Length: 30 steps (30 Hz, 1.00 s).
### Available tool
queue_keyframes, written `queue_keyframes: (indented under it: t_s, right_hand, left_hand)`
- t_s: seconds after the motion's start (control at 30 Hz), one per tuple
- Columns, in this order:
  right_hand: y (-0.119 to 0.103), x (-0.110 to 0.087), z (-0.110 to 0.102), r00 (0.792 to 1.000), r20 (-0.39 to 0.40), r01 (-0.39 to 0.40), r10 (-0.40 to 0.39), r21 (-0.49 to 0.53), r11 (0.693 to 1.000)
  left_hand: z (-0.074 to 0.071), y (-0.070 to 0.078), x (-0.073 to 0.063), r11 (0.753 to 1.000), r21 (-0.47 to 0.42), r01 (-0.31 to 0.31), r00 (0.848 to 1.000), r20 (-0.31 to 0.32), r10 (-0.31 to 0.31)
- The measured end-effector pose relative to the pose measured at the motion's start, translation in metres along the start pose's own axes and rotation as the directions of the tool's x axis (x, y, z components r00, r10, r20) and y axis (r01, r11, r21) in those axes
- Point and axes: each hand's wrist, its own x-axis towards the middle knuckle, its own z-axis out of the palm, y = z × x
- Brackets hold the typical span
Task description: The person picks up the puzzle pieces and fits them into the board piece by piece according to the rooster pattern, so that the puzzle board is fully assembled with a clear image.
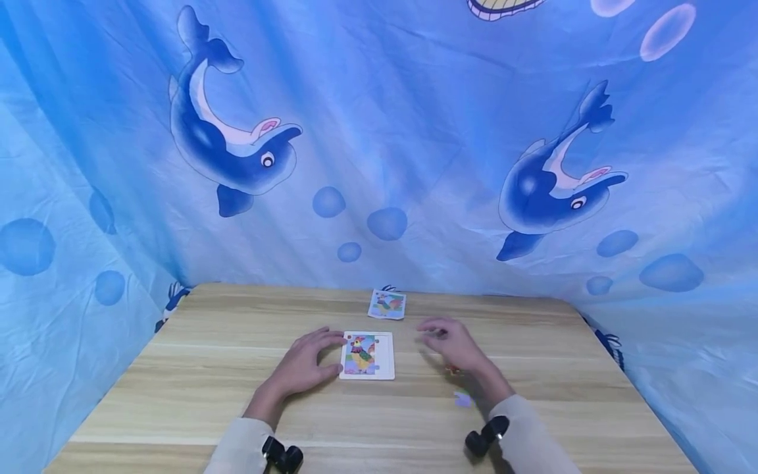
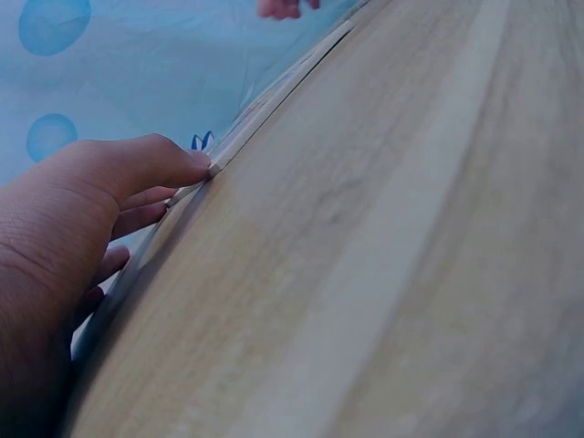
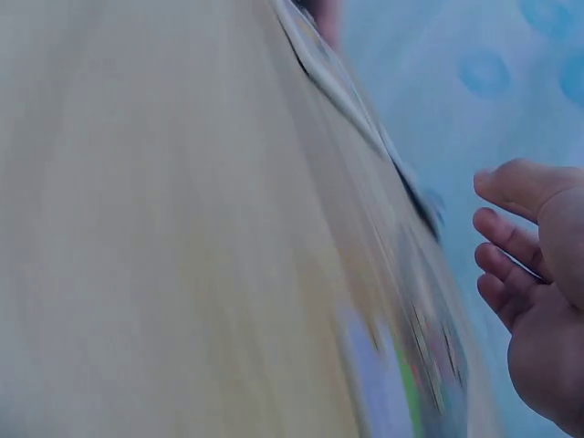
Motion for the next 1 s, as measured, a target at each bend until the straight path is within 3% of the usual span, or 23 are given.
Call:
queue_keyframes:
  t_s: [0.23,0.37,0.47,0.7,1.0]
  right_hand:
    - [0.041,-0.019,-0.052,0.987,-0.035,-0.157,0.156,-0.013,0.988]
    - [0.054,-0.025,-0.065,0.985,-0.013,-0.173,0.173,-0.030,0.984]
    - [0.060,-0.028,-0.066,0.989,0.011,-0.149,0.149,-0.030,0.988]
    - [0.068,-0.028,-0.059,0.994,-0.011,-0.107,0.106,-0.062,0.992]
    - [0.068,-0.030,-0.057,0.991,0.036,-0.129,0.132,-0.089,0.988]
  left_hand:
    - [0.001,0.003,0.001,1.000,-0.005,0.003,1.000,-0.003,-0.003]
    - [0.001,0.004,0.001,1.000,-0.009,0.011,1.000,-0.007,-0.011]
    - [0.001,0.004,0.002,1.000,-0.012,0.015,1.000,-0.002,-0.015]
    - [0.001,0.000,0.003,1.000,-0.004,0.011,1.000,-0.005,-0.011]
    - [0.001,0.001,0.001,1.000,-0.015,0.010,1.000,0.001,-0.010]
